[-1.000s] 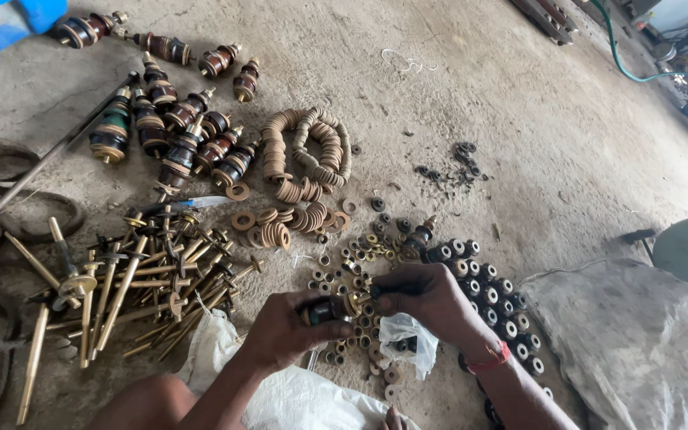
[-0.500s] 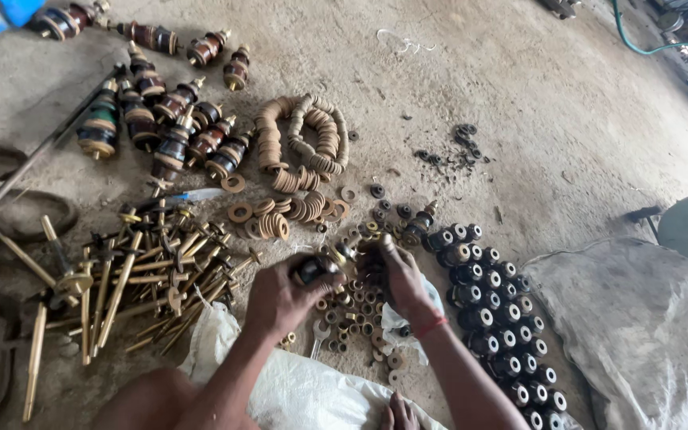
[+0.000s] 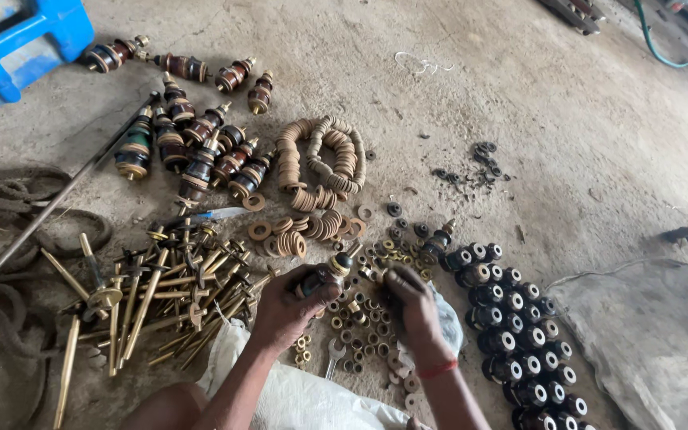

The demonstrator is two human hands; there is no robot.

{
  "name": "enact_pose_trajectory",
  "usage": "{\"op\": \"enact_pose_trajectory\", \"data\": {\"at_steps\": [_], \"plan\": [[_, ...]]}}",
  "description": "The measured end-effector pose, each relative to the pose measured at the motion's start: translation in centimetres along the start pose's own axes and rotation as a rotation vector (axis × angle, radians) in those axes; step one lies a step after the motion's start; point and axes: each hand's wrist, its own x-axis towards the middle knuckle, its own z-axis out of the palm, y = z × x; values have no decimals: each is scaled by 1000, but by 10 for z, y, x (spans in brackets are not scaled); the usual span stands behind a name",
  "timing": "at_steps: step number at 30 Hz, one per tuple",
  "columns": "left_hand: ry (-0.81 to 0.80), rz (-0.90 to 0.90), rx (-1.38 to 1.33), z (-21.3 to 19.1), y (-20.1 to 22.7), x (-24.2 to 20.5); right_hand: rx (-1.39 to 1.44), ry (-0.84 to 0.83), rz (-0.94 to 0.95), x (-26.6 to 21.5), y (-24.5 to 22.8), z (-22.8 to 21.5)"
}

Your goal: The person sits on the floor and assembles small brass and dark cylindrical components by hand. They pick up brass rods and dark parts, fit them together, and place the assembled units into a growing pile on the floor.

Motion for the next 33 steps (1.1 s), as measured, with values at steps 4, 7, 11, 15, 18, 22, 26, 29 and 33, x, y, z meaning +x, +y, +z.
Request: {"op": "enact_pose_trajectory", "data": {"at_steps": [4,7,11,15,18,22,26,29,33], "plan": [[-75,90,38,3,-1,0,-101,-250,-171,-17,-70,52],[-123,129,-74,2,-6,0,-184,-312,-165,-31,-81,80],[-97,55,-78,-3,-18,-2,-302,-345,-224,-34,-64,87],[-114,57,-202,-5,-20,-1,-253,-256,-227,-20,-30,71],[-57,147,-173,-9,-11,0,-392,-133,-106,-1,25,66],[41,73,-230,-8,1,1,-1327,-269,-190,-7,141,43],[43,17,-269,-8,4,-5,-1390,-145,-458,-14,203,23],[27,-5,-211,-6,4,-3,-1286,-137,-291,2,172,22],[-13,81,-172,-4,-7,-1,-150,-39,41,8,61,42]]}}
